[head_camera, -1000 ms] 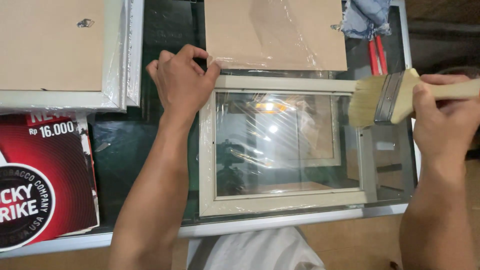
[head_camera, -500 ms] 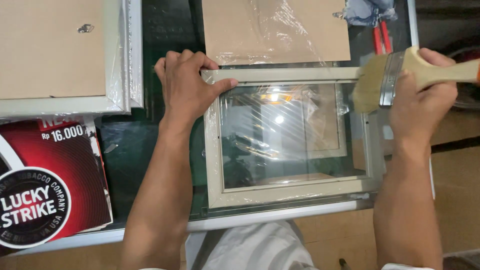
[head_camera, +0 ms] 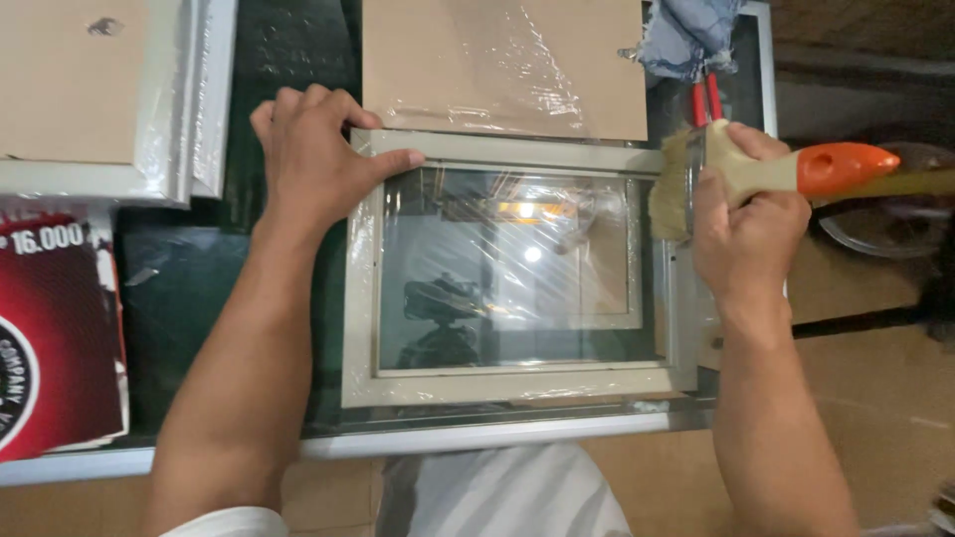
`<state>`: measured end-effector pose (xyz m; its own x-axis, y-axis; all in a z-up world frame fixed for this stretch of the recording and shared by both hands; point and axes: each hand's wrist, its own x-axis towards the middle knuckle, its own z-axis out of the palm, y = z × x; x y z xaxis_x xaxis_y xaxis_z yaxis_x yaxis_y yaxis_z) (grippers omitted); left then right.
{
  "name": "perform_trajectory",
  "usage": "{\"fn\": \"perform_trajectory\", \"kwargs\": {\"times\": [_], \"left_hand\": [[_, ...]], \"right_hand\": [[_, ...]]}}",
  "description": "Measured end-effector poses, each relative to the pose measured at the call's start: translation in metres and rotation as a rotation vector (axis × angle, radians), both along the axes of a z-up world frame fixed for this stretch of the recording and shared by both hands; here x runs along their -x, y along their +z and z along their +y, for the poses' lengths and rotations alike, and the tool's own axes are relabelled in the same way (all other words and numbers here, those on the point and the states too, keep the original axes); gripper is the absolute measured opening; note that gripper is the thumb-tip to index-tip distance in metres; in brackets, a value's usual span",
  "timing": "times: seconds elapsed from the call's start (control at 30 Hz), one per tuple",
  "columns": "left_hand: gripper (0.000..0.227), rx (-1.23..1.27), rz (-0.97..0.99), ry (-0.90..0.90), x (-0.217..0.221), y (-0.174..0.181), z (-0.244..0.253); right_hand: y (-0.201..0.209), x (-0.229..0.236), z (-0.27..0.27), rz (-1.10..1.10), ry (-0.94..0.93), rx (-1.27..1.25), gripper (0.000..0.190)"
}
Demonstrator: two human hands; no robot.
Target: Cleaning or preparing a series of picture frames using a brush.
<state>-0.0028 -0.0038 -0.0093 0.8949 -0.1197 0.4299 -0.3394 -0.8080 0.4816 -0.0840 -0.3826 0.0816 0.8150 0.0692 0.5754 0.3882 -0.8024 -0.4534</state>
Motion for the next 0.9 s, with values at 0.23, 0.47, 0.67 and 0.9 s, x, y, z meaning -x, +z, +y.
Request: {"fn": "perform_trajectory", "kwargs": {"times": [0.23,0.47,0.67,0.9], "left_hand": [[0.051,0.001,0.020,-0.035,-0.003,-0.001,0.000],[0.051,0.038,0.027,-0.022,-0.002,-0.003,0.004],[0.015,0.123,-0.099,-0.098,0.002,0.000,0.015],[0.017,0.123,-0.184,-0.035,-0.001,-0.006,0.010]], "right_hand": [[0.033,0.069,0.014,0.291,-0.012,0.075,0.033],[0.083,0.152,0.027,1.193,-0.494,-0.046,0.046],[0.046,0.098,0.075,0.465,0.255,-0.539,0.044],[0.011,0.000,0.195,0.273,0.371,-0.433,0.039]]}}
